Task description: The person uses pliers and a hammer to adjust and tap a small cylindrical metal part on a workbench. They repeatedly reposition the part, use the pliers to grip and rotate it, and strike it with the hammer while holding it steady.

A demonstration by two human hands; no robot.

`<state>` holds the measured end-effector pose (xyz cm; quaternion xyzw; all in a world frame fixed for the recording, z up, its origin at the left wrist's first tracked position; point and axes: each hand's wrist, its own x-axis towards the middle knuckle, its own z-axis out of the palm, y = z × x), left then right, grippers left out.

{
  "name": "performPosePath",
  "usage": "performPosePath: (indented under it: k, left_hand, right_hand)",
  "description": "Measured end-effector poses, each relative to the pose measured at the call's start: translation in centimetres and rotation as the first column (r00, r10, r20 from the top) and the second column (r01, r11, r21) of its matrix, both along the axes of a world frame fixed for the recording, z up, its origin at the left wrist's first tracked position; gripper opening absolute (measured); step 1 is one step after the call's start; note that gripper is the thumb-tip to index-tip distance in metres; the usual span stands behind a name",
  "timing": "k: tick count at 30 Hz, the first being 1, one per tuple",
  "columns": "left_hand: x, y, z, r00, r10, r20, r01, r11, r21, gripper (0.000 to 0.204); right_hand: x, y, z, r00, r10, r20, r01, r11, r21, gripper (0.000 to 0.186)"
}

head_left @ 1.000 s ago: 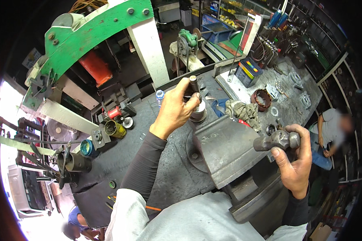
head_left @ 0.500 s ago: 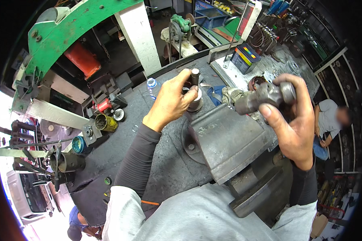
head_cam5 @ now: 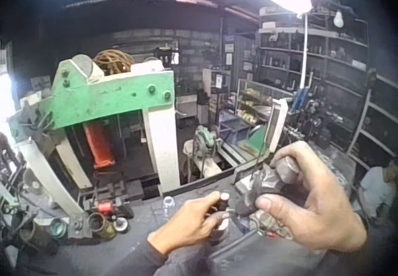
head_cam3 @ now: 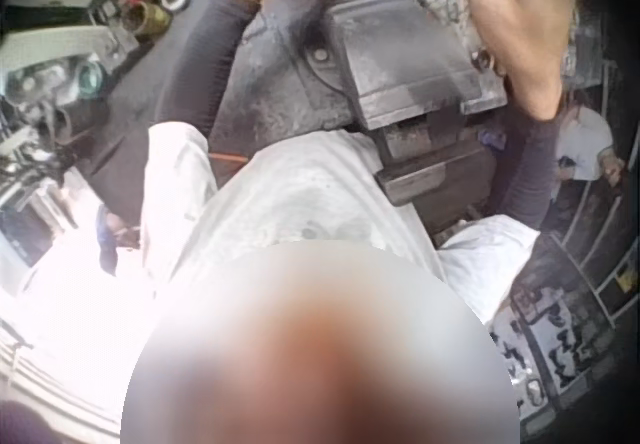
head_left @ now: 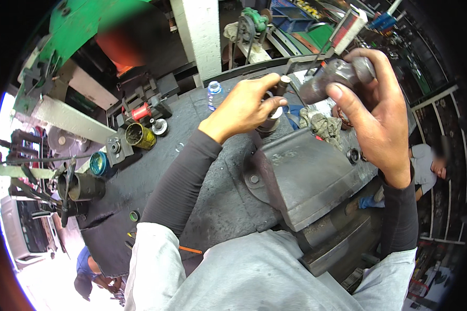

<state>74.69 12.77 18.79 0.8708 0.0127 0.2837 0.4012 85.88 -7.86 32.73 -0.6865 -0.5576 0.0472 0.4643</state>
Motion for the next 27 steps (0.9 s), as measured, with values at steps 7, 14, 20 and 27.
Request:
performPosePath:
  k: [7, 14, 20, 27]
  left_hand:
    - [0.3, 1.1, -0.7, 0.993, -0.104, 0.064, 0.108, 0.992, -0.072, 0.036]
    - [-1.2, 3.0, -1.0, 0.992, 0.079, 0.094, -0.033, 0.909, -0.415, 0.025]
    - [-4.3, 4.0, -4.5, 0.983, 0.182, 0.013, -0.129, 0.74, -0.66, 0.022]
    - [-3.6, -1.8, -7.6, 0.954, 0.278, -0.117, -0.301, 0.857, -0.419, 0.078]
  right_hand:
    - [-1.0, 0.2, 0.1, 0.997, -0.074, -0.005, 0.074, 0.995, -0.06, 0.042]
    - [-0.9, -2.5, 0.2, 0.963, -0.266, 0.054, 0.27, 0.954, -0.127, 0.046]
    - [-0.5, -5.1, -1.4, 0.923, -0.376, 0.085, 0.385, 0.909, -0.162, 0.047]
    - [-1.6, -5.9, -2.7, 0.915, -0.404, -0.009, 0.395, 0.898, -0.195, 0.051]
